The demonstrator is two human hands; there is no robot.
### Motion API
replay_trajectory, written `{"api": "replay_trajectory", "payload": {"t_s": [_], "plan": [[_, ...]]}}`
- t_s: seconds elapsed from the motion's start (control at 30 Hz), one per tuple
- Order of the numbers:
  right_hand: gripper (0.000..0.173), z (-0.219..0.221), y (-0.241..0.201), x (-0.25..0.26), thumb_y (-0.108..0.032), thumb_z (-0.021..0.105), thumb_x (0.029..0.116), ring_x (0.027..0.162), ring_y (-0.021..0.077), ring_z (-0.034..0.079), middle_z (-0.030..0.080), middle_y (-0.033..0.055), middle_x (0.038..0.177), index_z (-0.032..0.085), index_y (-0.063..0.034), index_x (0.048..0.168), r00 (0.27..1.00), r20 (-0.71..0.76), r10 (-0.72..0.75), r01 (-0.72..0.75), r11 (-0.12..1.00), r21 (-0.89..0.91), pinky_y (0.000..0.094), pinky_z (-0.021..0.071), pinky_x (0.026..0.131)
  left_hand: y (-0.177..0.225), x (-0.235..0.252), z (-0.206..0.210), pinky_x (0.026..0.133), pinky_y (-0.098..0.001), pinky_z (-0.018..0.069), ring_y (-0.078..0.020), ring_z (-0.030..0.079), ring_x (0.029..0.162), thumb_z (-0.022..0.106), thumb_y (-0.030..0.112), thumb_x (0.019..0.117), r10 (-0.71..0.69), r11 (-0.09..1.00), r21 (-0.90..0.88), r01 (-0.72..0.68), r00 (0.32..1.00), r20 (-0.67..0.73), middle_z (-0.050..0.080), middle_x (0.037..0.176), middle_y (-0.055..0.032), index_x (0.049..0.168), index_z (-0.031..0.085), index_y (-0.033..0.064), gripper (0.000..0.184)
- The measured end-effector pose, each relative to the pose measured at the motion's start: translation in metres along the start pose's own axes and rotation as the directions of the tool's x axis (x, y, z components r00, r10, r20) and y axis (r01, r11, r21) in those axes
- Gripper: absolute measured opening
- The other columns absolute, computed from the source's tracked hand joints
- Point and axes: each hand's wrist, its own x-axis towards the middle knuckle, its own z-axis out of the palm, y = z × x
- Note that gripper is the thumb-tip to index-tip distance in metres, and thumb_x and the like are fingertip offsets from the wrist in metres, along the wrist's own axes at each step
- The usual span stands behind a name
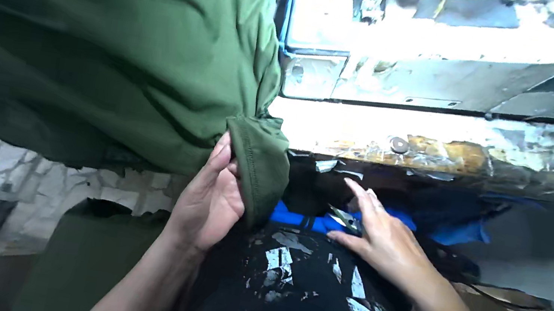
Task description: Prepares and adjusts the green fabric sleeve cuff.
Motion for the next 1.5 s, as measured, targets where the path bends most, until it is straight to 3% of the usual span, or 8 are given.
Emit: {"api": "replay_trajectory", "payload": {"t_s": [0.17, 0.4, 0.6, 0.77, 1.0, 1.2, 1.33, 1.5], "plan": [[0.037, 0.002, 0.007, -0.003, -0.036, 0.061, 0.0972, 0.088, 0.0268, 0.072, 0.073, 0.0145, 0.105, 0.074, -0.0069, 0.117, 0.914, -0.353, -0.200, 0.225, 0.974, 0.031, 0.0456, 0.0593, 0.074, 0.000, 0.006, 0.010, 0.106, -0.0441, 0.0515, -0.0218, 0.060, 0.129, 0.059, 0.040, 0.1008, -0.029, 0.993, -0.112, 0.037, 0.997, 0.074, 0.061, 0.140, -0.0041, 0.153, 0.043, 0.0258, 0.056], [0.057, 0.003, -0.014, 0.005, -0.050, 0.054, 0.1025, 0.089, 0.0110, 0.066, 0.071, 0.0138, 0.117, 0.063, -0.0059, 0.138, 0.860, -0.471, -0.197, 0.330, 0.918, 0.219, 0.0274, 0.0550, 0.077, -0.006, 0.015, 0.025, 0.108, -0.0439, 0.0486, -0.0211, 0.056, 0.133, 0.054, 0.044, 0.1019, 0.018, 0.990, -0.142, -0.019, 1.000, -0.006, 0.058, 0.142, -0.0032, 0.155, 0.035, 0.0248, 0.059], [0.067, 0.003, -0.038, 0.027, -0.054, 0.072, 0.0903, 0.074, -0.0070, 0.050, 0.062, -0.0046, 0.099, 0.057, -0.0086, 0.138, 0.813, -0.579, -0.062, 0.412, 0.764, 0.496, 0.0102, 0.0440, 0.065, -0.020, 0.061, 0.043, 0.111, -0.0373, 0.0471, -0.0146, 0.054, 0.134, 0.050, 0.028, 0.1061, -0.125, 0.699, 0.699, -0.151, 0.937, 0.327, 0.051, 0.152, -0.0071, 0.153, 0.043, 0.0015, 0.054], [0.040, -0.024, -0.003, 0.027, -0.032, 0.053, 0.1062, 0.111, 0.0188, 0.065, 0.066, 0.0158, 0.129, 0.066, -0.0074, 0.135, 0.709, -0.694, -0.126, 0.264, 0.960, 0.096, 0.0376, 0.0533, 0.094, 0.028, 0.026, 0.020, 0.089, -0.0311, 0.0620, -0.0131, 0.074, 0.096, 0.051, 0.028, 0.1073, -0.008, 0.565, 0.676, -0.474, 0.816, 0.579, 0.077, 0.105, -0.0030, 0.106, 0.078, 0.0074, 0.034], [0.040, -0.072, 0.013, 0.066, -0.035, 0.055, 0.1034, 0.112, 0.0579, 0.059, 0.058, 0.0357, 0.129, 0.067, -0.0113, 0.134, 0.857, -0.507, -0.098, -0.079, 0.945, -0.316, 0.0737, 0.0462, 0.085, 0.054, -0.031, -0.049, 0.082, -0.0278, 0.0629, -0.0120, 0.075, 0.085, 0.060, 0.030, 0.1028, 0.282, 0.479, 0.831, -0.284, 0.946, 0.161, 0.078, 0.096, 0.0023, 0.095, 0.079, 0.0171, 0.024], [0.043, -0.064, -0.023, 0.062, -0.036, 0.063, 0.1010, 0.113, 0.0423, 0.063, 0.068, 0.0261, 0.122, 0.070, -0.0034, 0.128, 0.625, -0.636, -0.453, 0.330, 0.892, -0.310, 0.0556, 0.0466, 0.098, 0.035, -0.063, -0.082, 0.066, -0.0114, 0.0500, 0.0057, 0.061, 0.071, 0.064, 0.034, 0.0976, 0.399, -0.008, 0.986, -0.169, 0.903, 0.158, 0.069, 0.078, 0.0028, 0.082, 0.074, 0.0065, 0.033], [0.085, -0.031, -0.057, 0.085, -0.067, 0.052, 0.0940, 0.120, 0.0507, 0.060, 0.060, 0.0303, 0.138, 0.053, -0.0018, 0.148, 0.796, -0.386, -0.467, 0.384, 0.882, -0.275, 0.0653, 0.0451, 0.099, 0.010, -0.070, -0.081, 0.082, -0.0268, 0.0575, -0.0112, 0.071, 0.087, 0.067, 0.023, 0.0977, 0.338, -0.049, 0.916, -0.397, 0.857, 0.389, 0.074, 0.087, -0.0064, 0.087, 0.074, 0.0031, 0.024], [0.042, -0.012, -0.063, 0.101, -0.024, 0.061, 0.0951, 0.100, 0.0488, 0.069, 0.070, 0.0323, 0.110, 0.067, 0.0094, 0.120, 0.865, -0.175, -0.470, 0.442, 0.879, -0.177, 0.0660, 0.0500, 0.087, 0.014, -0.067, -0.083, 0.096, -0.0306, 0.0559, -0.0183, 0.070, 0.103, 0.063, 0.011, 0.0990, 0.487, -0.183, 0.812, -0.554, 0.667, 0.564, 0.075, 0.099, -0.0094, 0.100, 0.076, 0.0024, 0.016]]}}
